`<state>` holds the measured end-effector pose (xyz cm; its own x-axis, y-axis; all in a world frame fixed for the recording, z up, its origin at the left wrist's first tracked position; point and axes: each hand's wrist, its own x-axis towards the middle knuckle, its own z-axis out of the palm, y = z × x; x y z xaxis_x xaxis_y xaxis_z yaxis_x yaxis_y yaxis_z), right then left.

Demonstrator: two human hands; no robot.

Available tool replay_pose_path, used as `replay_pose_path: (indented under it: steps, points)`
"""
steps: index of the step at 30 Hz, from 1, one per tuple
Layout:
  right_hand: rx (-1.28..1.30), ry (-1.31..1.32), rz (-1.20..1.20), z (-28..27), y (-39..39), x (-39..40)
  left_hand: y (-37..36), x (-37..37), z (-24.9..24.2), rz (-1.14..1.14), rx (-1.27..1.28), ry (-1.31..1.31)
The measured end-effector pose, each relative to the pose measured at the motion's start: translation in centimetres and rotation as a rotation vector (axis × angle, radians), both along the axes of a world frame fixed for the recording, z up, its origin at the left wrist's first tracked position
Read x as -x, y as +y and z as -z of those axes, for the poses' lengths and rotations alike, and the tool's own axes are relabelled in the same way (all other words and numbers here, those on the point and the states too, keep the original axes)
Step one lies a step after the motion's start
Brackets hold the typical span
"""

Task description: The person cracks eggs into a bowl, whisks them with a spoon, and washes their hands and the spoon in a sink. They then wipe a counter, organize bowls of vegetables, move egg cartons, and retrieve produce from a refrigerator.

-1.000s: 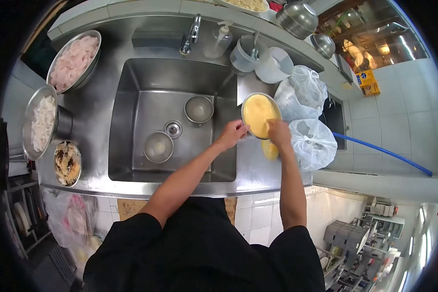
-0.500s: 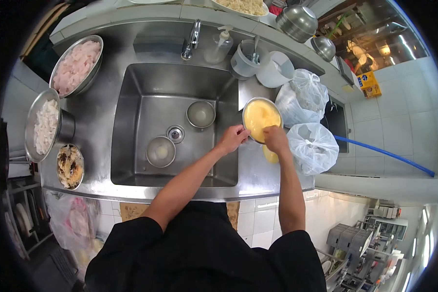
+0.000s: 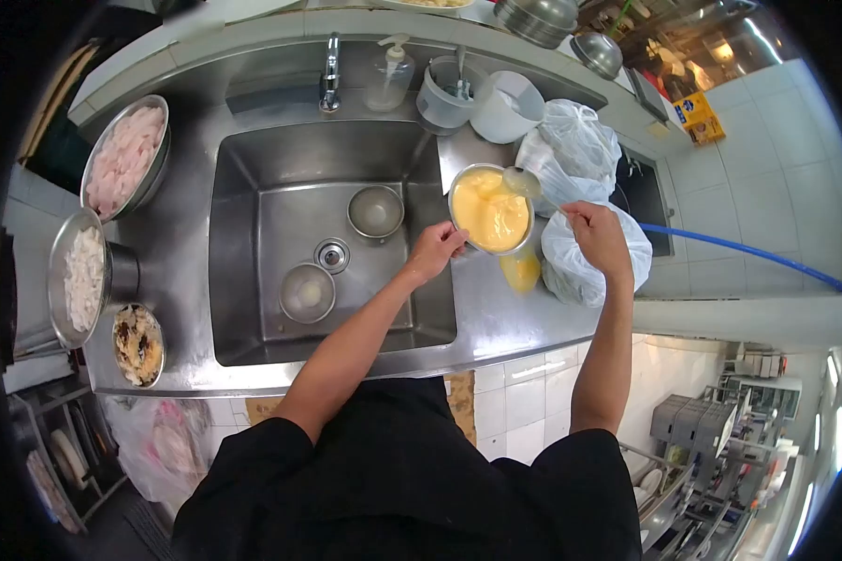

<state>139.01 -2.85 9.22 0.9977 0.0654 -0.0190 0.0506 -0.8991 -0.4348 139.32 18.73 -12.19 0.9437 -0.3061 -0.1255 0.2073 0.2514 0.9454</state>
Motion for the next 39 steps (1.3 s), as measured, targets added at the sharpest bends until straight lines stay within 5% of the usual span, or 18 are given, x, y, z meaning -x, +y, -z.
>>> replay_pose_path:
  steps: [3,9,15,16,19,22,25,28,31,34,37,39]
  points:
    - [0.249,-0.327,-0.159,0.2,0.7,0.9,0.3,0.1,-0.5,0.007,-0.019,-0.016]
    - [0.617,-0.341,-0.064,7.2,-0.2,0.2,0.0,0.3,-0.8,-0.004,0.061,-0.008]
    - [0.505,0.096,-0.112,11.6,2.8,0.5,0.0,0.2,-0.5,0.005,-0.009,-0.024]
    - [0.29,0.026,-0.04,10.7,3.1,0.9,0.1,0.2,-0.5,0.005,-0.014,-0.026]
    - [0.236,-0.056,0.143,11.0,2.4,1.0,0.0,-0.1,-0.5,-0.015,0.006,-0.035]
    - [0.397,0.024,-0.111,10.2,3.0,1.9,-0.1,0.0,-0.5,-0.002,-0.011,-0.031]
    - [0.324,-0.075,0.131,11.3,2.7,1.3,-0.3,0.5,-0.4,-0.002,0.001,-0.036]
    - [0.43,0.074,-0.094,10.6,3.7,1.7,0.1,0.0,-0.8,-0.007,-0.032,-0.028]
    - [0.405,-0.088,0.127,11.4,3.6,1.5,-0.2,0.5,-0.7,-0.011,-0.027,-0.009]
    - [0.378,0.047,-0.118,9.9,4.0,2.3,0.2,0.0,-0.8,-0.005,-0.021,-0.037]
    - [0.419,0.013,0.101,11.2,3.2,1.7,-0.2,0.8,-0.6,-0.007,-0.026,-0.018]
    - [0.336,0.062,0.014,11.8,3.1,1.7,0.1,0.4,-1.0,0.024,-0.068,0.001]
